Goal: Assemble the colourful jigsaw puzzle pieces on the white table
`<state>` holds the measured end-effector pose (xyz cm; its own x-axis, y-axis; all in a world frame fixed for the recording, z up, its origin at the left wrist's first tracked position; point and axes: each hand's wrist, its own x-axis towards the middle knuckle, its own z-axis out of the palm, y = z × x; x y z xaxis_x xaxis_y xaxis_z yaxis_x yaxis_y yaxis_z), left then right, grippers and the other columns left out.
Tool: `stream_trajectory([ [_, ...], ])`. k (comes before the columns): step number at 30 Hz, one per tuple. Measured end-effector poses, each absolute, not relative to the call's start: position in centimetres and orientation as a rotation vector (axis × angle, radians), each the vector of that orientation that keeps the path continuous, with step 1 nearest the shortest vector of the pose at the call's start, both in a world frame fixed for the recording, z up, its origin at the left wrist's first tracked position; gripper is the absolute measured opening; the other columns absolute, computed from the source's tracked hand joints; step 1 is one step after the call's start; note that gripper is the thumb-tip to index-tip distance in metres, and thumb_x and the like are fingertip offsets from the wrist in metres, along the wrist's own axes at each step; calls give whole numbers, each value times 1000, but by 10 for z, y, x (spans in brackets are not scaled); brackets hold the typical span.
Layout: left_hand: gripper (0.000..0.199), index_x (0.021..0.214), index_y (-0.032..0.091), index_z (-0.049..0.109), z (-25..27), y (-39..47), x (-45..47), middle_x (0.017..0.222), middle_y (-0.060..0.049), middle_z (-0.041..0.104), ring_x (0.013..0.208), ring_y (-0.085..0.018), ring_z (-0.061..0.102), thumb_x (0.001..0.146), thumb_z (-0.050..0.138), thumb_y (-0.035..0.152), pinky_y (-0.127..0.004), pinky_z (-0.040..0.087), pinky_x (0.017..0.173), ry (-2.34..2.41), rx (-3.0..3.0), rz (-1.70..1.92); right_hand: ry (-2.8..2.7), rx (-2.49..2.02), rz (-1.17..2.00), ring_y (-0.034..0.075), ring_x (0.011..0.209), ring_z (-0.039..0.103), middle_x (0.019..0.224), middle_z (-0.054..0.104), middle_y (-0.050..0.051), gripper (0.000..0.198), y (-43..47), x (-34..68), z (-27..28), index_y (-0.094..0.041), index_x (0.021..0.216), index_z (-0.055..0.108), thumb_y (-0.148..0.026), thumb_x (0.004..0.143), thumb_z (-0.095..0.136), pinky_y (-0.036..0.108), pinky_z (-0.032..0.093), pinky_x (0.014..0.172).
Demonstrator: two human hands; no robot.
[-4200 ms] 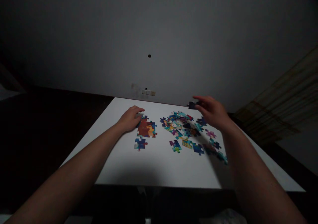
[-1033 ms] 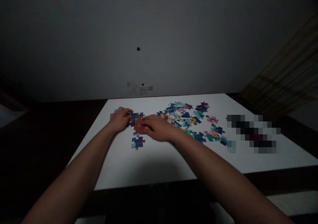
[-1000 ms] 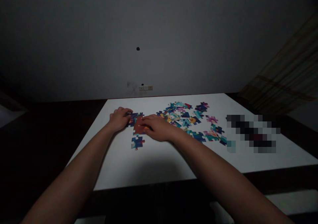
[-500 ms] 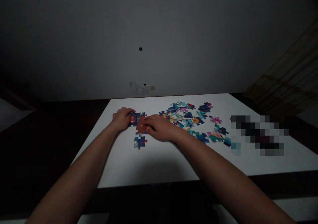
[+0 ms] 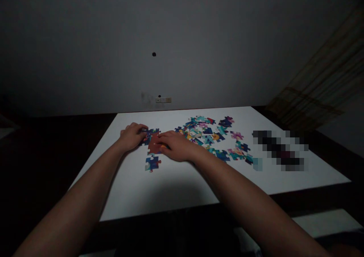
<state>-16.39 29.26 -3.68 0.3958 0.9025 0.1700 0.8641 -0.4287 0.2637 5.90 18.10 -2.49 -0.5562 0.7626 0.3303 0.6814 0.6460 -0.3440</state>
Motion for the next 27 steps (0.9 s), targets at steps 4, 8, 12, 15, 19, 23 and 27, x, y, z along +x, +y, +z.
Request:
stream_trajectory([
  [4,35,114,31,62,-36,294,-164,118,-8,59,110,-31,52,86,44,40,-48,39,89,1623,2518,432,-2437,-1114,272,20,109,52,121,61,1,26,179,58,-19,-25,114,61,-22,91,49,35,36,95],
  [8,35,114,30,62,-37,295,-165,117,-8,59,108,-30,53,86,43,41,-46,41,87,1617,2533,447,-2421,-1145,267,20,111,51,123,60,0,25,179,57,-18,-27,112,61,-22,91,49,35,36,95],
  [12,35,114,29,62,-37,295,-165,116,-9,59,108,-31,53,87,43,41,-47,42,86,1617,2538,456,-2428,-1132,265,20,110,51,122,60,0,26,180,58,-20,-27,112,61,-22,90,49,35,37,95],
  [15,34,113,30,63,-36,294,-165,115,-9,59,108,-31,53,86,44,41,-48,41,87,1622,2534,449,-2420,-1145,253,21,111,51,122,60,0,27,180,58,-21,-27,115,60,-22,90,49,35,37,95],
  [19,34,113,31,62,-35,293,-165,115,-9,59,108,-31,52,85,47,42,-47,40,88,1616,2518,445,-2423,-1137,259,20,110,51,121,60,1,29,180,58,-20,-27,116,60,-21,90,49,35,37,95],
  [23,35,115,33,62,-37,292,-165,117,-8,57,111,-33,49,85,48,44,-50,37,91,1659,2494,449,-2422,-1137,272,20,111,51,122,60,2,28,180,57,-21,-26,116,60,-21,90,50,36,36,96],
  [27,36,116,34,61,-38,287,-163,119,-8,55,112,-32,46,86,45,45,-49,35,93,1709,2488,440,-2396,-1157,285,22,111,50,121,61,6,29,181,56,-26,-24,118,61,-24,90,52,39,36,96],
])
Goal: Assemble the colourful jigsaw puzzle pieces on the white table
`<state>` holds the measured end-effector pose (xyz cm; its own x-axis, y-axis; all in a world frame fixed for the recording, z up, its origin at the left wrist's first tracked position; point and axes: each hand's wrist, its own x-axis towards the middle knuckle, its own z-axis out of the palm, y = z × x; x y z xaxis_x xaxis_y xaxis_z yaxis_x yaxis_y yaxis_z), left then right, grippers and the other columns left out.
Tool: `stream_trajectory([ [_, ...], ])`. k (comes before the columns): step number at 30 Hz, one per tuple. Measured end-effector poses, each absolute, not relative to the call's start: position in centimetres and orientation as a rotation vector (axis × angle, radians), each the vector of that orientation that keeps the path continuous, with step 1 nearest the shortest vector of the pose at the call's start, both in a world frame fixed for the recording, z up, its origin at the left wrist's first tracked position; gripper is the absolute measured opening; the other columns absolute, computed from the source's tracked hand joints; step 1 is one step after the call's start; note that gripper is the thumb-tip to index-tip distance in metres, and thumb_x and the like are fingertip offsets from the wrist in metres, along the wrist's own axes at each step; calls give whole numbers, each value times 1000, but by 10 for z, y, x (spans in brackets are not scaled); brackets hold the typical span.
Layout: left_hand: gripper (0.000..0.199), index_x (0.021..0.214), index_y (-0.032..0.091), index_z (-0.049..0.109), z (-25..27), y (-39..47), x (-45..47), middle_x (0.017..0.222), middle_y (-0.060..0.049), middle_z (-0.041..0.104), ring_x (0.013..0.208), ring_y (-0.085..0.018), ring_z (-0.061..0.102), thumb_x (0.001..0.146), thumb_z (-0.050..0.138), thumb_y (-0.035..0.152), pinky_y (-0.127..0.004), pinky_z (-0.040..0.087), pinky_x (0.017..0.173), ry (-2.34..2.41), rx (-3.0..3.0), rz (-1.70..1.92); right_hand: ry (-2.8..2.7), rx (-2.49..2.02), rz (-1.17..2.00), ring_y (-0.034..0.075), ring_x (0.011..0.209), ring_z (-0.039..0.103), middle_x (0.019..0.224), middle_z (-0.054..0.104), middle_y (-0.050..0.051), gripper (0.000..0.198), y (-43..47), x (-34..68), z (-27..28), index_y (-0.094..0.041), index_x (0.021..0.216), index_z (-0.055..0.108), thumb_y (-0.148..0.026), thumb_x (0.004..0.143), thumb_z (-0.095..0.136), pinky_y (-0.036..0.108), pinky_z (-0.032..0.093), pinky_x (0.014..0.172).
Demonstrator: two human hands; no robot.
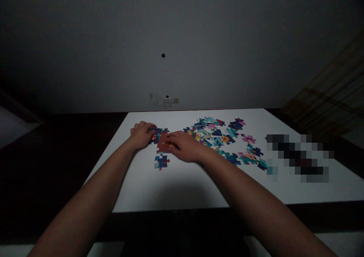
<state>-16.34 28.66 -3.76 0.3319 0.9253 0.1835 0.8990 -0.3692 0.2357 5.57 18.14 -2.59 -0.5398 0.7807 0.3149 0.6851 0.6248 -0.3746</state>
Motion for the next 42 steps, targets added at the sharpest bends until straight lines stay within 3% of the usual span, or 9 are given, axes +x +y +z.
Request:
stream_trajectory([
  [28,43,125,37,54,-42,283,-164,119,-9,48,111,-33,43,88,39,51,-50,33,91,1742,2507,417,-2367,-1132,255,25,114,50,123,59,6,30,183,54,-34,-25,117,61,-27,88,52,42,38,97],
  [35,40,125,37,54,-38,279,-163,120,-6,50,111,-29,43,87,43,39,-45,33,93,1670,2510,433,-2369,-1134,247,25,115,50,122,60,6,32,183,54,-35,-26,119,61,-28,88,53,41,38,98],
  [42,33,111,31,63,-30,279,-163,116,-3,57,110,-25,47,84,44,27,-41,35,93,1558,2511,476,-2366,-1125,241,24,114,50,122,60,6,31,182,55,-33,-26,119,61,-27,89,52,42,38,98],
])
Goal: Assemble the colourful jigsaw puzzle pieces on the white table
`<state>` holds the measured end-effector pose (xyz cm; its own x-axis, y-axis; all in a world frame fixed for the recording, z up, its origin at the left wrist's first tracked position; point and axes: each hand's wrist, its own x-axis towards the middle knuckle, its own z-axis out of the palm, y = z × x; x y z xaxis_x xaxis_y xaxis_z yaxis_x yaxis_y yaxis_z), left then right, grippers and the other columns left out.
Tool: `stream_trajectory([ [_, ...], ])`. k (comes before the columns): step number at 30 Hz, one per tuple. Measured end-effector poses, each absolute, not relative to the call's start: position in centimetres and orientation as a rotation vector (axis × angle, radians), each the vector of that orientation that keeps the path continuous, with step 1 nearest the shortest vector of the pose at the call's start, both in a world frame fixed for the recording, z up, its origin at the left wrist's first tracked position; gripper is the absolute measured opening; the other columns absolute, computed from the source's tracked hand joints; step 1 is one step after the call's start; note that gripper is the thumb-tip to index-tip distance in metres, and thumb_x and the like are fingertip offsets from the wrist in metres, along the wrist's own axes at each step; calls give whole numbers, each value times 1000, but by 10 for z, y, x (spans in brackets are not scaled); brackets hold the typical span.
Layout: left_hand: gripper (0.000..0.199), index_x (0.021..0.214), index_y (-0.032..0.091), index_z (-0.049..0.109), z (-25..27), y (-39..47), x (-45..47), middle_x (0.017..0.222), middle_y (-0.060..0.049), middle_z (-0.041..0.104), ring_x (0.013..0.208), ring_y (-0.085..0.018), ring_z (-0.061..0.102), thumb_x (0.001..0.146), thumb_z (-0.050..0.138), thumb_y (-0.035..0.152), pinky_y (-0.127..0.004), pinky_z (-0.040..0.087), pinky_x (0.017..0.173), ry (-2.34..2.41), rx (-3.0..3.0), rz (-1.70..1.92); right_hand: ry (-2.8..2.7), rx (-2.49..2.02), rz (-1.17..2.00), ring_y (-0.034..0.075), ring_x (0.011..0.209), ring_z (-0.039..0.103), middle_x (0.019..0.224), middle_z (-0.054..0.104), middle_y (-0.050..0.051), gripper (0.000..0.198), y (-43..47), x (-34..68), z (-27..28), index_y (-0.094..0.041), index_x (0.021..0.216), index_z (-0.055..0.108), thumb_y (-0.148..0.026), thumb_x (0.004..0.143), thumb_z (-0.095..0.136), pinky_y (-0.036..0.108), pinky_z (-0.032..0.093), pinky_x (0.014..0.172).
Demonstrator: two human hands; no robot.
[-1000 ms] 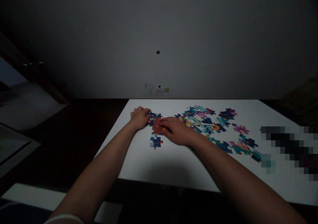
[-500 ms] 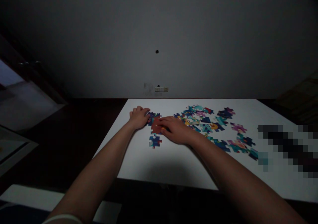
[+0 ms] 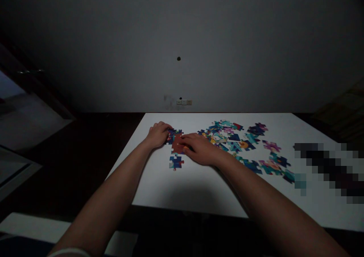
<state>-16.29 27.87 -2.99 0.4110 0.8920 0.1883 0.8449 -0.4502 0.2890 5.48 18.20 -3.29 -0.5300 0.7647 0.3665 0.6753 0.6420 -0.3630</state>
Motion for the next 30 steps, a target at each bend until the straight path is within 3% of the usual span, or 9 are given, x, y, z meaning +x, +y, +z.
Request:
stream_trajectory([
  [4,30,108,26,64,-29,280,-163,117,-6,57,111,-27,47,82,52,37,-40,36,92,1646,2479,451,-2379,-1142,246,25,116,49,124,59,6,32,183,56,-34,-26,120,60,-28,89,52,42,38,97],
  [9,40,121,30,58,-30,278,-162,122,-7,54,114,-28,45,84,52,44,-42,35,93,1636,2513,442,-2374,-1153,236,26,116,49,125,58,6,32,184,55,-36,-25,120,61,-28,89,52,44,37,97],
  [16,34,107,28,64,-32,281,-165,116,-7,55,109,-29,47,81,55,47,-43,36,91,1696,2521,450,-2380,-1153,234,26,116,49,125,58,6,32,184,56,-36,-26,120,61,-29,89,52,43,38,98],
  [30,43,106,28,61,-40,286,-170,117,-8,51,112,-31,44,78,54,60,-45,34,91,1778,2438,466,-2382,-1192,259,25,117,48,127,57,6,35,184,56,-35,-26,122,59,-29,89,52,43,38,99],
])
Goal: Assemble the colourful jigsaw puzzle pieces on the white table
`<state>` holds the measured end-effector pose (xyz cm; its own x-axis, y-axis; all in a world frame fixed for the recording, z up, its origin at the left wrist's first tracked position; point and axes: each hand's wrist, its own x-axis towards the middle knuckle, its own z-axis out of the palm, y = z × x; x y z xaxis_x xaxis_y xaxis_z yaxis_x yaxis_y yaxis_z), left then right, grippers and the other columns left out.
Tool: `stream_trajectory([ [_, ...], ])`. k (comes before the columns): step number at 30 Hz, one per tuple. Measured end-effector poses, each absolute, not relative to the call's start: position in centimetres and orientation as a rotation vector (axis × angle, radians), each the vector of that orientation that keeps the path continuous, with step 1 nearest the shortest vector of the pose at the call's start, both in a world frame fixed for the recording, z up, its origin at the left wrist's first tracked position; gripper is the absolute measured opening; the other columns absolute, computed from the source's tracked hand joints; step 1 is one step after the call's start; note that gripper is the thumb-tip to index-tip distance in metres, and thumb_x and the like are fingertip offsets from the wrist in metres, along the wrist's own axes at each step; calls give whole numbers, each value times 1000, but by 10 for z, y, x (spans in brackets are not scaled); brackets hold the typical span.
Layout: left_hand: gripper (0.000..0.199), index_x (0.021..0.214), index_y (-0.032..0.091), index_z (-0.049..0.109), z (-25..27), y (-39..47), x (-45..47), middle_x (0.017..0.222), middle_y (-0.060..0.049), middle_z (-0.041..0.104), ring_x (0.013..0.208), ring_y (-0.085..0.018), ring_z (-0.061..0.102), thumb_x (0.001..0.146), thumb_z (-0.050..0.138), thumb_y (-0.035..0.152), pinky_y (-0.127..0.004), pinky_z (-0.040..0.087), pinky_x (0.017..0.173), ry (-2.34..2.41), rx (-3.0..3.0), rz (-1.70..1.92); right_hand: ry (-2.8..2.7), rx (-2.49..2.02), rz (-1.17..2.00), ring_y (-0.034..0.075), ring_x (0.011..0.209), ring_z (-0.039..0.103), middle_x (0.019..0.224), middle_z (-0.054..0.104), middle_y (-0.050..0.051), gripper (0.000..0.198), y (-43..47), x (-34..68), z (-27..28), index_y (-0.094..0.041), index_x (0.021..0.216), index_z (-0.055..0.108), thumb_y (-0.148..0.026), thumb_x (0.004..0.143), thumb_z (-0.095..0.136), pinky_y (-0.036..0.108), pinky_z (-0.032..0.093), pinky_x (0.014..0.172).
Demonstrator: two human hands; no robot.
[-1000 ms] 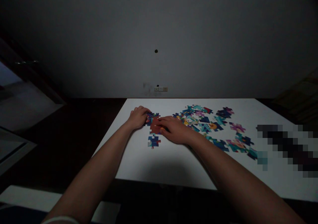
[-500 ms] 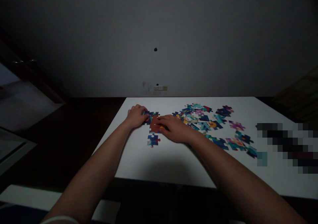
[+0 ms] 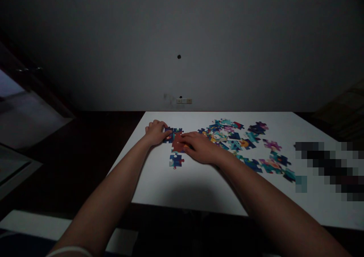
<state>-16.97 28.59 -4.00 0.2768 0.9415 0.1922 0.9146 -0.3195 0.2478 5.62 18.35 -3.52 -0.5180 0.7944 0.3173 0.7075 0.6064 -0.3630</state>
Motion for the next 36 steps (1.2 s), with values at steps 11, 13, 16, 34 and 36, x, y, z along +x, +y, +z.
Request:
stream_trajectory([
  [11,41,105,29,62,-37,285,-166,119,-10,51,113,-34,43,78,55,58,-50,35,92,1811,2410,451,-2373,-1167,255,24,114,50,123,60,7,32,181,55,-30,-25,120,60,-27,89,52,41,38,96],
  [13,39,105,28,61,-36,285,-164,119,-10,52,113,-34,44,79,53,56,-50,35,92,1812,2429,436,-2392,-1159,248,23,113,51,121,61,6,31,181,56,-28,-25,119,61,-27,89,52,40,38,96],
  [16,35,105,28,61,-36,287,-163,120,-10,51,112,-34,45,81,51,52,-50,36,91,1804,2445,424,-2411,-1157,230,22,113,50,122,60,6,30,181,57,-28,-24,119,60,-27,90,51,38,37,97],
  [34,43,117,34,59,-35,283,-162,117,-11,51,111,-35,46,84,42,54,-52,37,90,1742,2533,438,-1993,-1638,-235,23,87,62,100,68,6,33,95,156,83,-21,117,62,-34,94,42,34,45,75],
  [36,44,118,34,60,-33,282,-161,117,-11,51,111,-35,46,82,45,55,-52,37,90,1739,2530,414,-2018,-1729,-236,24,92,62,105,67,8,33,77,175,69,-22,117,62,-34,93,44,36,46,78],
])
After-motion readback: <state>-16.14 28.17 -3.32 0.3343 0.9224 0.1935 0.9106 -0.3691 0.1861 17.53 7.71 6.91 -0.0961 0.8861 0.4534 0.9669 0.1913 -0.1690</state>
